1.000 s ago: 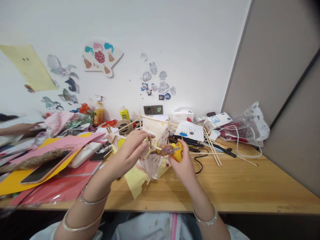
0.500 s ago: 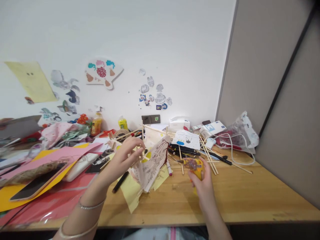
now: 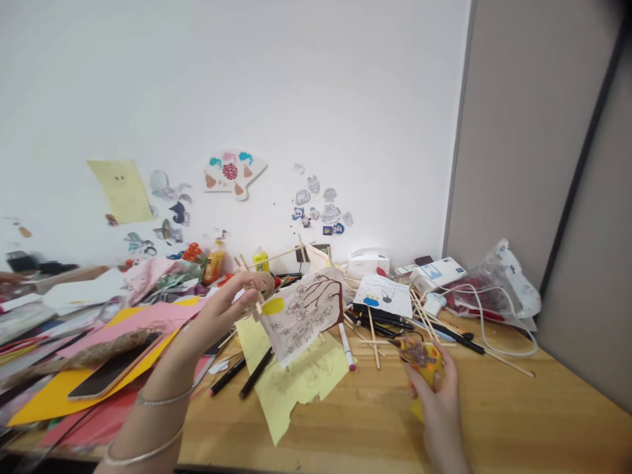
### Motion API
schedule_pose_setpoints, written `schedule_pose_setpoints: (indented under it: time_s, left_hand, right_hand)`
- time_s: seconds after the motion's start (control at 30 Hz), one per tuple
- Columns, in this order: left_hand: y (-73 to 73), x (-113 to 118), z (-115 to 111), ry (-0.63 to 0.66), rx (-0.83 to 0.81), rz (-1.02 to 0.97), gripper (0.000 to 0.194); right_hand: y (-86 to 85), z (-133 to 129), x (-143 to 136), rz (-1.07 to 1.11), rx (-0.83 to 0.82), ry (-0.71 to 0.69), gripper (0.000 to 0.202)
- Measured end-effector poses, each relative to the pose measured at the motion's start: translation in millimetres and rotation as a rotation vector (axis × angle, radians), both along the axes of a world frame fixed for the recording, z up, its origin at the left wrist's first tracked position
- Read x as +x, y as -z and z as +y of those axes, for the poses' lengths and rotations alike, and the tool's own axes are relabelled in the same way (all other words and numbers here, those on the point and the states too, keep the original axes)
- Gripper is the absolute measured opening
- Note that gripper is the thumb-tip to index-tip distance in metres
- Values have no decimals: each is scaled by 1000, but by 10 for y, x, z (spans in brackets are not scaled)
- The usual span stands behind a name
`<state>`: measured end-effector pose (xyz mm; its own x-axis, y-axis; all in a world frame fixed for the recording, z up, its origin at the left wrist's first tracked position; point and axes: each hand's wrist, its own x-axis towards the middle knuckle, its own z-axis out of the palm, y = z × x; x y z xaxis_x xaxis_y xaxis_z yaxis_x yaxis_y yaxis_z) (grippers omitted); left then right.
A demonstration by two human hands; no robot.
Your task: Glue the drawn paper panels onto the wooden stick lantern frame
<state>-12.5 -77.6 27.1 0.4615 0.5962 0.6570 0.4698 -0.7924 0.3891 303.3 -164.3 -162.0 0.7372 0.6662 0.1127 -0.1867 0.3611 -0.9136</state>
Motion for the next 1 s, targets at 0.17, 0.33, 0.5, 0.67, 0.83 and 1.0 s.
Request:
schedule_pose_setpoints:
  time_s: [0.17, 0.33, 0.5, 0.67, 0.83, 1.0]
  left_hand:
    - [-35, -90, -32, -95, -10, -57, 30]
    - [35, 148, -184, -161, 93, -112, 26]
    - [198, 529, -291, -301, 272, -60, 26]
    - [328, 871, -205, -434, 350, 52, 28]
    - [370, 977, -27, -284, 203, 62, 37]
    - [262, 583, 171, -132, 139, 77, 43]
  right_hand:
    - [35, 18, 10, -4, 33, 38, 89]
    - [54, 17, -8, -28, 49, 66, 88]
    - [93, 36, -4, -29, 44, 52, 90]
    - [82, 24, -21, -54, 50, 51, 88]
    - [38, -18, -53, -53, 51, 57, 83]
    - [47, -29, -56, -41, 48, 52, 83]
